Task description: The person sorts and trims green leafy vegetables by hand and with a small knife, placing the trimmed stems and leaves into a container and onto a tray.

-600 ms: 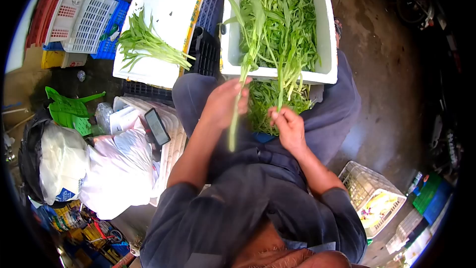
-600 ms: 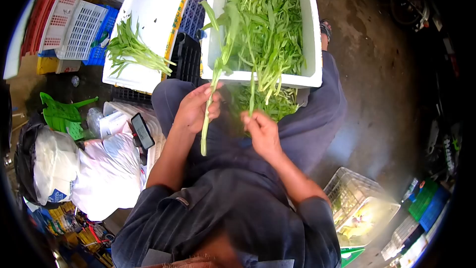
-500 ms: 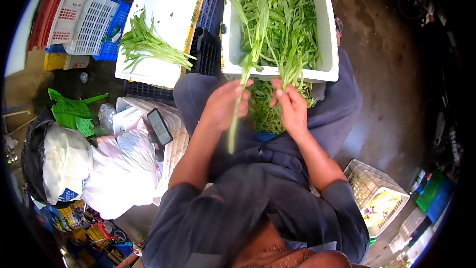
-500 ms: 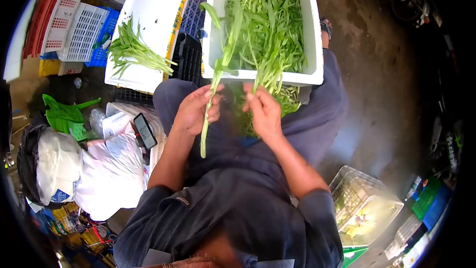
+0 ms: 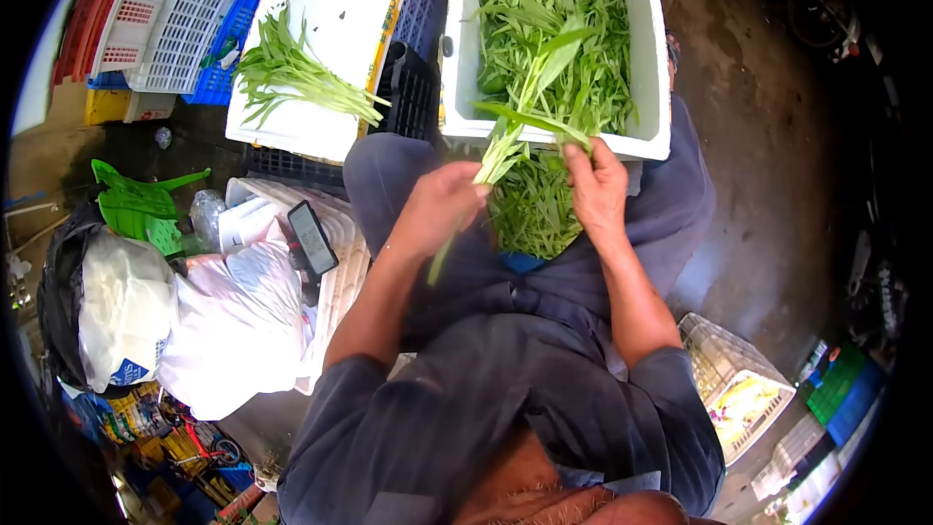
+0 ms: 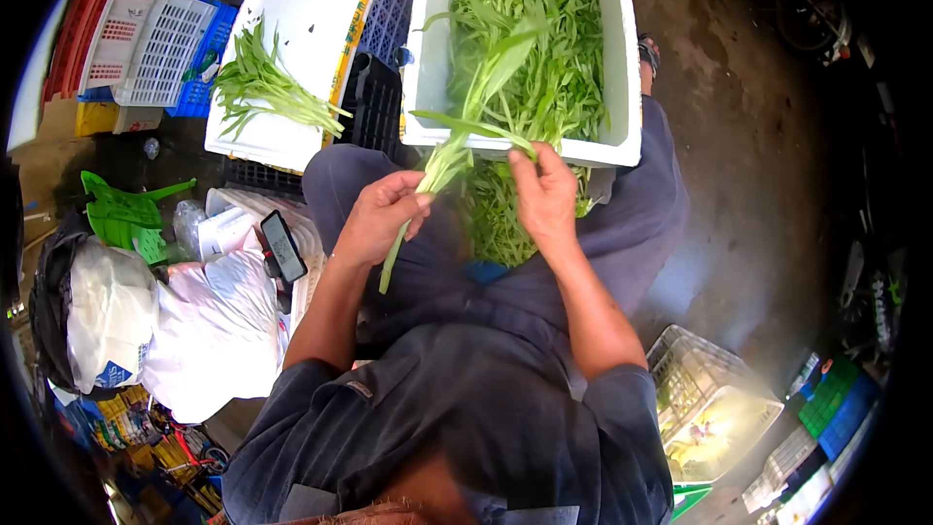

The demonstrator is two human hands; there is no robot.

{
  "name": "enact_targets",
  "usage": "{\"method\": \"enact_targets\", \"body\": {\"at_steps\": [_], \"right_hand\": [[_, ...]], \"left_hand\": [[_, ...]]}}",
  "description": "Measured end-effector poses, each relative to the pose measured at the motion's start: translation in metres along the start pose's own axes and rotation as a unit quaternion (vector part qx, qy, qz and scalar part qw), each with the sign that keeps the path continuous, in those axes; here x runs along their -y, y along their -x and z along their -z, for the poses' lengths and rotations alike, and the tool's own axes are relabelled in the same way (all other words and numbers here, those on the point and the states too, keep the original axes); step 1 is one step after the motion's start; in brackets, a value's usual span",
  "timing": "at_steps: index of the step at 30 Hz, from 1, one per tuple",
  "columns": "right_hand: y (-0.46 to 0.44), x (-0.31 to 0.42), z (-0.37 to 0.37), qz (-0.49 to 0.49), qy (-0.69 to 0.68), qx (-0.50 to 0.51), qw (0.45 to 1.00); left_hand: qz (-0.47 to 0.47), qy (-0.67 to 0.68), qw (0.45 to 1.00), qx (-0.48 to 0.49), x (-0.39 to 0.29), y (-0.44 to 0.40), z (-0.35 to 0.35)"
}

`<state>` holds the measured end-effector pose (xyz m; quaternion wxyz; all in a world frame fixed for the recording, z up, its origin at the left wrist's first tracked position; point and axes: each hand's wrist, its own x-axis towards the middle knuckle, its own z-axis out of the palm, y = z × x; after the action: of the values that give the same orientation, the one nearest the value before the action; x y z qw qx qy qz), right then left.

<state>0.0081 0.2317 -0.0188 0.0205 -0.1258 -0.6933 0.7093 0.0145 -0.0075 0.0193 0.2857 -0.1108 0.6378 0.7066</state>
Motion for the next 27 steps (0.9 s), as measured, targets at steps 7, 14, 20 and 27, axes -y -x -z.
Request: {"method": "enact_targets", "body": {"at_steps": [7,14,20,27], "right_hand": [[0.062,-0.018,0.032,-0.113,0.125,0.175,0.970],[0.050,0.021,0.022,-0.045,0.173,0.153,0.972],[0.021,0.009,-0.026,0.066,-0.037,0.192,0.978],[0.036,-0.004,-0.007,-0.087,0.058,0.165,0.981]], "left_hand": [[0.039,0.239,0.968,0.061,-0.005,0.009,0.010],[0.053,0.339,0.929,0.142,-0.009,0.016,-0.005],[0.081,0.348,0.913,0.199,-0.011,0.036,-0.023],[0.078,0.331,0.917,0.209,-0.013,0.050,-0.011]]}}
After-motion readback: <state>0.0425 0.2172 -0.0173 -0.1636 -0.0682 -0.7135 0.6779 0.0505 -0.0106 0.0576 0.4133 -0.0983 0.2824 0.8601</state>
